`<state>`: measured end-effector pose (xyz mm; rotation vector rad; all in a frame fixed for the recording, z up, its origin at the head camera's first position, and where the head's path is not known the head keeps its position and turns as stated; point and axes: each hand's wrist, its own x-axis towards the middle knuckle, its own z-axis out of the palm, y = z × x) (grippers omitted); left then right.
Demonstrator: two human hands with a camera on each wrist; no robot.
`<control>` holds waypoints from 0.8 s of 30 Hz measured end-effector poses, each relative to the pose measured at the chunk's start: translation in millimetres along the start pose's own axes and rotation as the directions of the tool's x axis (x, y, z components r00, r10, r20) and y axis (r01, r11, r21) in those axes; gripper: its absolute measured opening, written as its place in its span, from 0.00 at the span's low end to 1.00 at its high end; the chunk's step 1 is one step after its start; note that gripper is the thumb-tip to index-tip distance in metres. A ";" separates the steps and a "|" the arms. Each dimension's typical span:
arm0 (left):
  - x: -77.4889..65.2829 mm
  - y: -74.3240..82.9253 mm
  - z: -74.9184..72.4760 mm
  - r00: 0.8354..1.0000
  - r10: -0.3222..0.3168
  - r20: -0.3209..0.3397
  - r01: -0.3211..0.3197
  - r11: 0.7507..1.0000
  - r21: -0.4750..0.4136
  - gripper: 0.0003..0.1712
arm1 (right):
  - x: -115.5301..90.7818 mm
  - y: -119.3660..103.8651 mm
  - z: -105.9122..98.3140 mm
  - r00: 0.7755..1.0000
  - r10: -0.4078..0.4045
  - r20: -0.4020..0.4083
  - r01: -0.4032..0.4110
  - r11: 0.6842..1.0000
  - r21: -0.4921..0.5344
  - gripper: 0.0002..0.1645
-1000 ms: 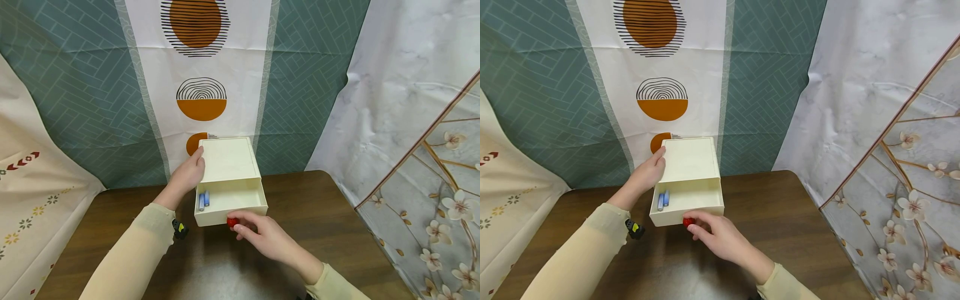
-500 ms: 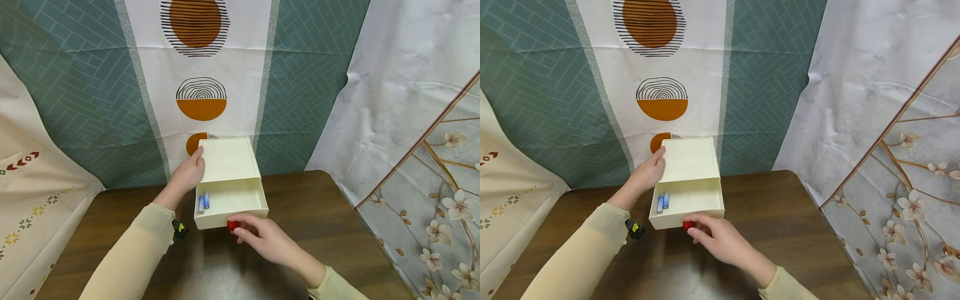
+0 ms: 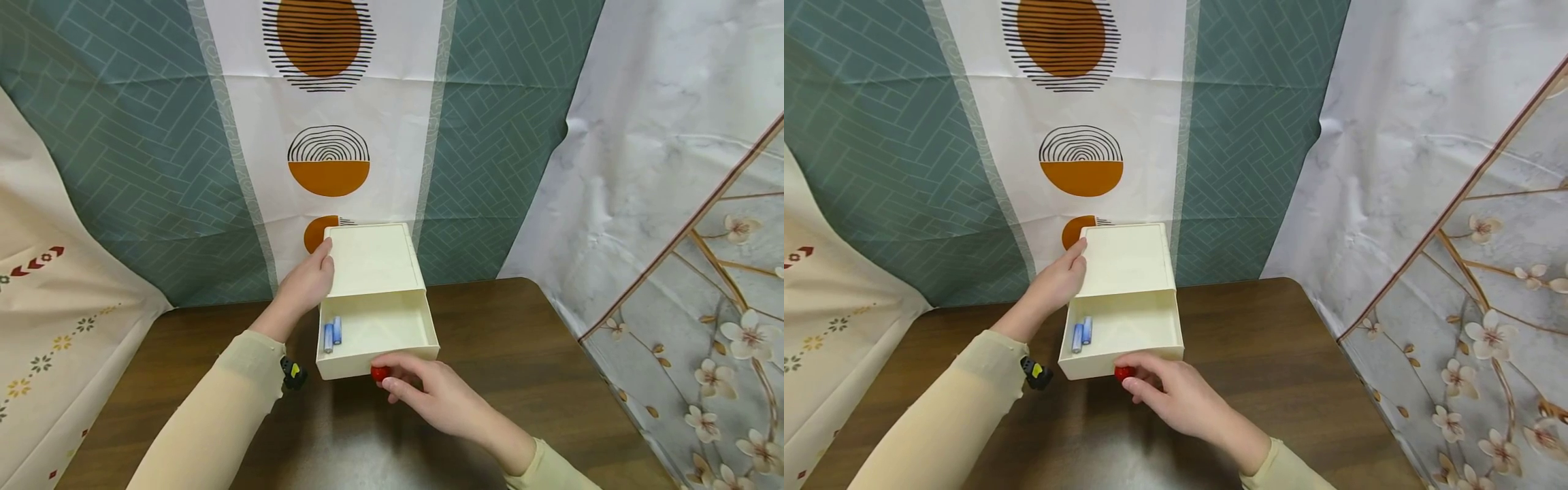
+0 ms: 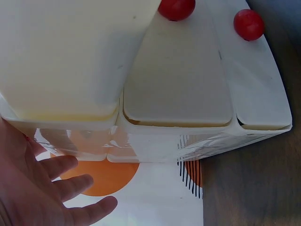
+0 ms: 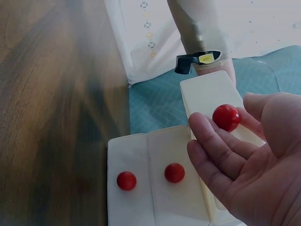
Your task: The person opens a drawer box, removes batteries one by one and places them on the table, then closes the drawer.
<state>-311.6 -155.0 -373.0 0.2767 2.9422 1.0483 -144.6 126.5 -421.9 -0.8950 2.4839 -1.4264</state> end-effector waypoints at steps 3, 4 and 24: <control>-0.3 -0.6 -0.6 1.000 -0.005 0.004 0.005 1.000 -0.007 0.37 | -0.9 -0.7 0.3 1.000 -0.003 0.006 0.002 1.000 0.007 0.19; -0.4 -0.7 -0.8 1.000 -0.005 0.005 0.005 1.000 -0.008 0.37 | -1.2 -0.8 0.4 1.000 -0.003 0.007 0.003 1.000 0.008 0.19; -0.3 -0.7 -0.4 1.000 0.005 0.004 -0.005 1.000 -0.015 0.37 | -9.2 -3.2 0.7 1.000 0.000 0.021 0.000 1.000 0.017 0.19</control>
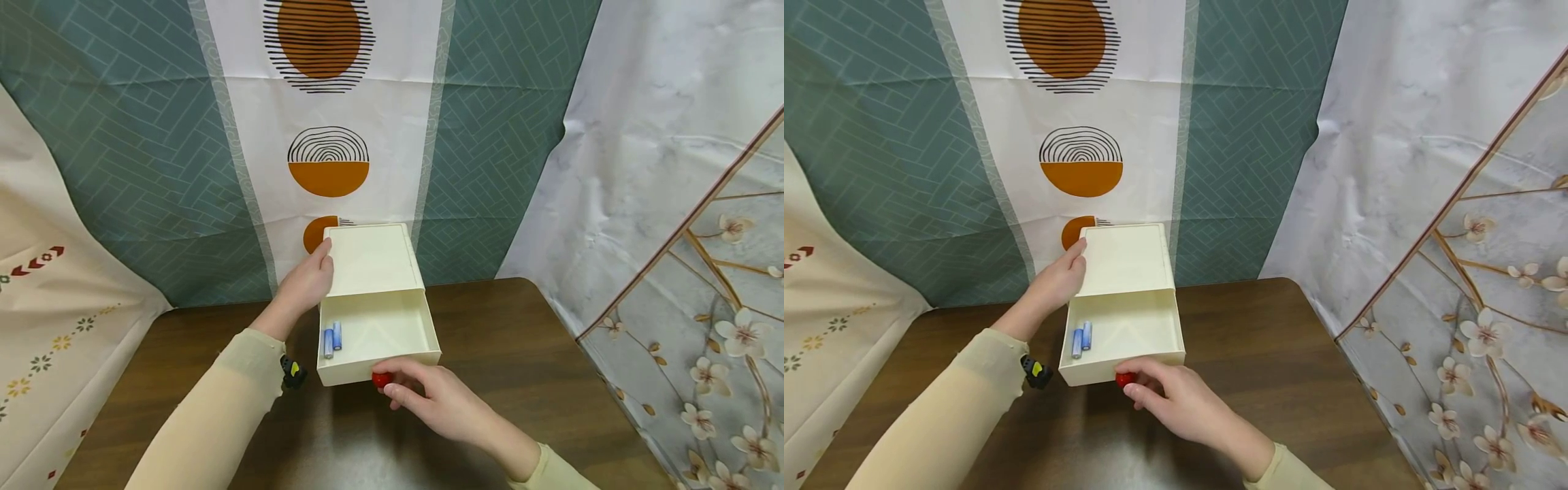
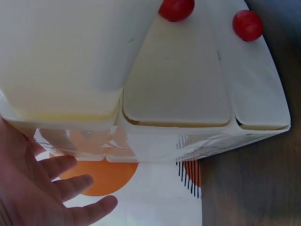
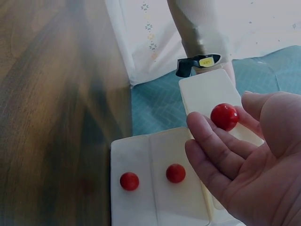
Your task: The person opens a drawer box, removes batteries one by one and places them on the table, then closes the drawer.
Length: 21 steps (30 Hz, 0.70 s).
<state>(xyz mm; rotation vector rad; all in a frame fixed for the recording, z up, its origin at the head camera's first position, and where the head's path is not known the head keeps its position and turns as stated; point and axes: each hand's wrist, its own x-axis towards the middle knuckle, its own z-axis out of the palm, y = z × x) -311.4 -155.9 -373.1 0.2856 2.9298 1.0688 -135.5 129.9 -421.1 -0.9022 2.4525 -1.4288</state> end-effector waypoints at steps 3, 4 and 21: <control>-0.9 0.3 -1.0 1.000 0.011 0.004 -0.011 1.000 0.000 0.37 | -1.2 -1.0 -0.4 1.000 0.003 0.007 -0.003 1.000 0.003 0.19; -1.2 0.5 -1.4 1.000 0.012 0.005 -0.012 1.000 0.001 0.37 | -1.6 -1.3 -0.6 1.000 0.004 0.009 -0.004 1.000 0.005 0.19; -2.2 1.3 -2.0 1.000 0.010 0.015 -0.010 1.000 -0.010 0.38 | -7.7 -2.7 -1.4 1.000 0.003 0.019 -0.002 1.000 -0.014 0.19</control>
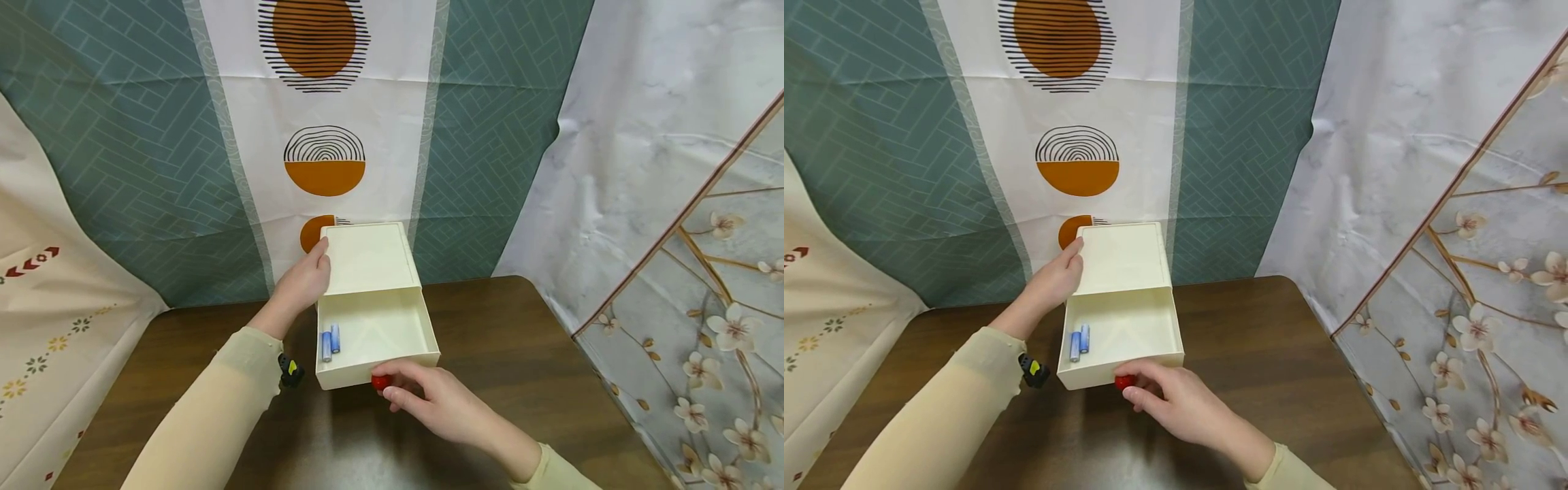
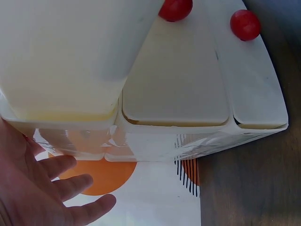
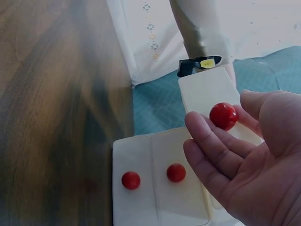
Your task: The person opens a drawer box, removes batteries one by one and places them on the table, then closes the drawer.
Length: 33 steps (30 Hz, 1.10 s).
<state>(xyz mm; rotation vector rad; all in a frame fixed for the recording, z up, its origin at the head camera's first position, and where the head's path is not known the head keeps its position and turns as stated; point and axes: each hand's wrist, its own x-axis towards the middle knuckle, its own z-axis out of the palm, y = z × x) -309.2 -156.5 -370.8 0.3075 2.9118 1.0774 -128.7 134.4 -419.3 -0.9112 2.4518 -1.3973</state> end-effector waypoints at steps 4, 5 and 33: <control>0.4 -0.4 0.3 1.000 -0.004 0.002 0.004 1.000 0.000 0.38 | -1.3 -0.3 -0.2 1.000 0.001 0.000 -0.001 1.000 -0.007 0.19; 0.6 -0.6 0.4 1.000 -0.004 0.003 0.004 1.000 0.000 0.38 | -1.5 -0.2 -0.2 1.000 0.001 0.000 -0.001 1.000 -0.010 0.19; 0.4 0.6 0.2 1.000 -0.017 -0.001 0.017 1.000 -0.003 0.38 | -10.0 -8.3 -18.1 0.997 -0.077 0.015 0.078 0.987 -0.137 0.24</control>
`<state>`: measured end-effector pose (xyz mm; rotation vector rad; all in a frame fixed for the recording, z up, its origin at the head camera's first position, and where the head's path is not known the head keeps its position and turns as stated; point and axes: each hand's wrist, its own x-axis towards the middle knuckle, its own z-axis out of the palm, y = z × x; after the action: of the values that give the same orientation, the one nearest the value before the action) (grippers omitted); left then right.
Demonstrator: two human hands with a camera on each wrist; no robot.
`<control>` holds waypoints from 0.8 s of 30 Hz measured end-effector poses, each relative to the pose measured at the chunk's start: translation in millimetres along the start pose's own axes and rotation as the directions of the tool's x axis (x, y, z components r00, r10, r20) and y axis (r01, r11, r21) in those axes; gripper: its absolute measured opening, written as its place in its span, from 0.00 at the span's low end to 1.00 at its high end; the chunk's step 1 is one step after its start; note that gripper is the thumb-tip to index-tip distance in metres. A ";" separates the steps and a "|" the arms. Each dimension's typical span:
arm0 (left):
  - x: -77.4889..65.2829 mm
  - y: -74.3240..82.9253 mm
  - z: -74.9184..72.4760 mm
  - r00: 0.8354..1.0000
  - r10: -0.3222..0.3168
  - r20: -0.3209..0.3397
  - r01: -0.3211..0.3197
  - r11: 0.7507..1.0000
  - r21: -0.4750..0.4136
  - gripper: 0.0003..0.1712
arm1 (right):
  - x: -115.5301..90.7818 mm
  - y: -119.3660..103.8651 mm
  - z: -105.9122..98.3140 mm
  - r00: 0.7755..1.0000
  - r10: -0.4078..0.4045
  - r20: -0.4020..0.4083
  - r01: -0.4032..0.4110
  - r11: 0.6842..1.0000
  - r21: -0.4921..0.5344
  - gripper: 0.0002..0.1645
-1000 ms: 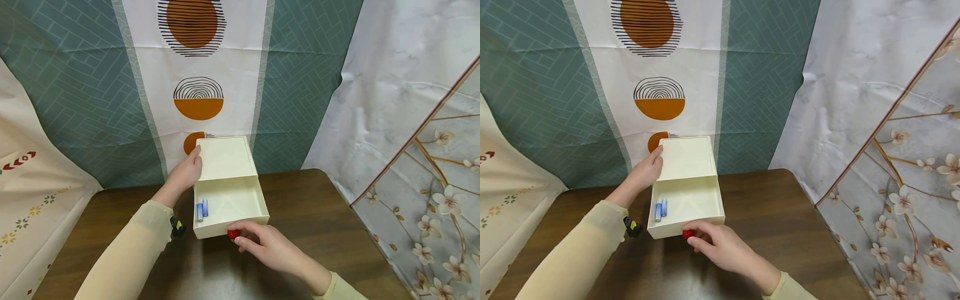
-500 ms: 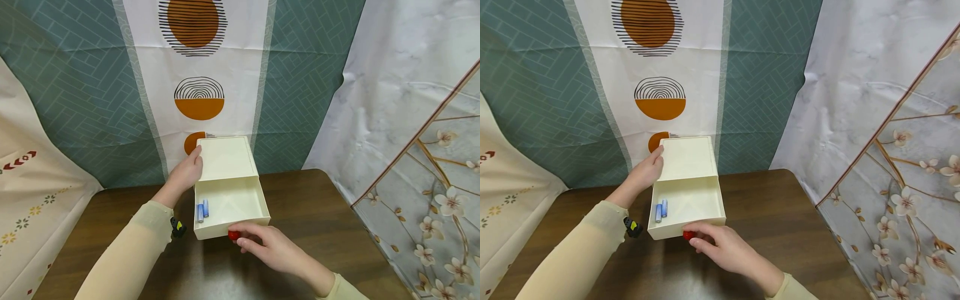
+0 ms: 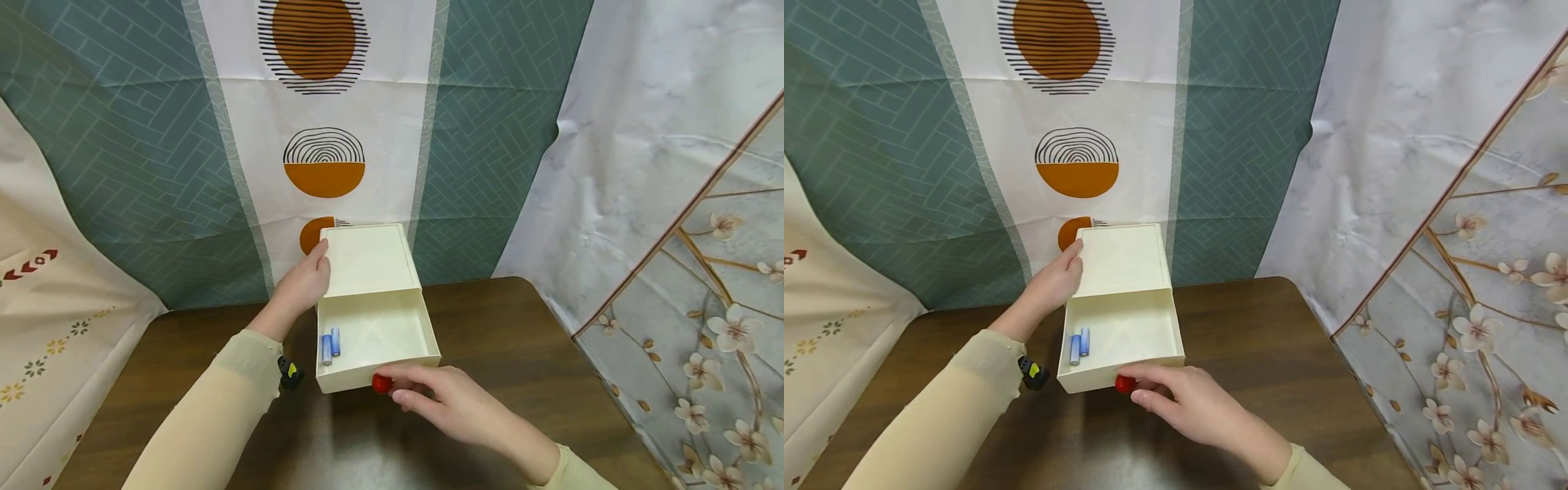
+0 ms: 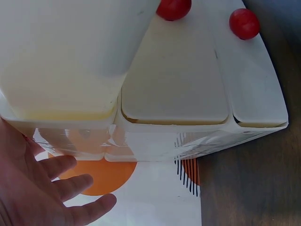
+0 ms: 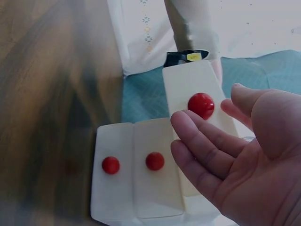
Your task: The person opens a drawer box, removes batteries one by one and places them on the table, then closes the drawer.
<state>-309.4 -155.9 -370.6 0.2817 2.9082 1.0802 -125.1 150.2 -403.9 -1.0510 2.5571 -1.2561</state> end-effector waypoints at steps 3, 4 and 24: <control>0.0 0.9 -1.1 1.000 0.002 0.003 -0.002 1.000 -0.007 0.38 | -1.1 -3.5 -4.7 1.000 0.000 -0.016 0.000 0.999 -0.044 0.24; 0.1 1.1 -1.6 1.000 0.003 0.003 -0.003 1.000 -0.008 0.38 | -1.5 -4.8 -6.3 1.000 -0.002 -0.021 0.001 0.998 -0.065 0.25; -0.7 -2.1 -0.9 1.000 0.014 0.014 -0.014 1.000 0.004 0.38 | -9.6 -33.6 -33.2 0.996 -0.038 -0.082 0.020 0.977 -0.214 0.21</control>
<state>-309.2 -158.1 -371.3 0.3089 2.9011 1.0698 -112.1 163.9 -359.6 -1.0984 2.8018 -1.0736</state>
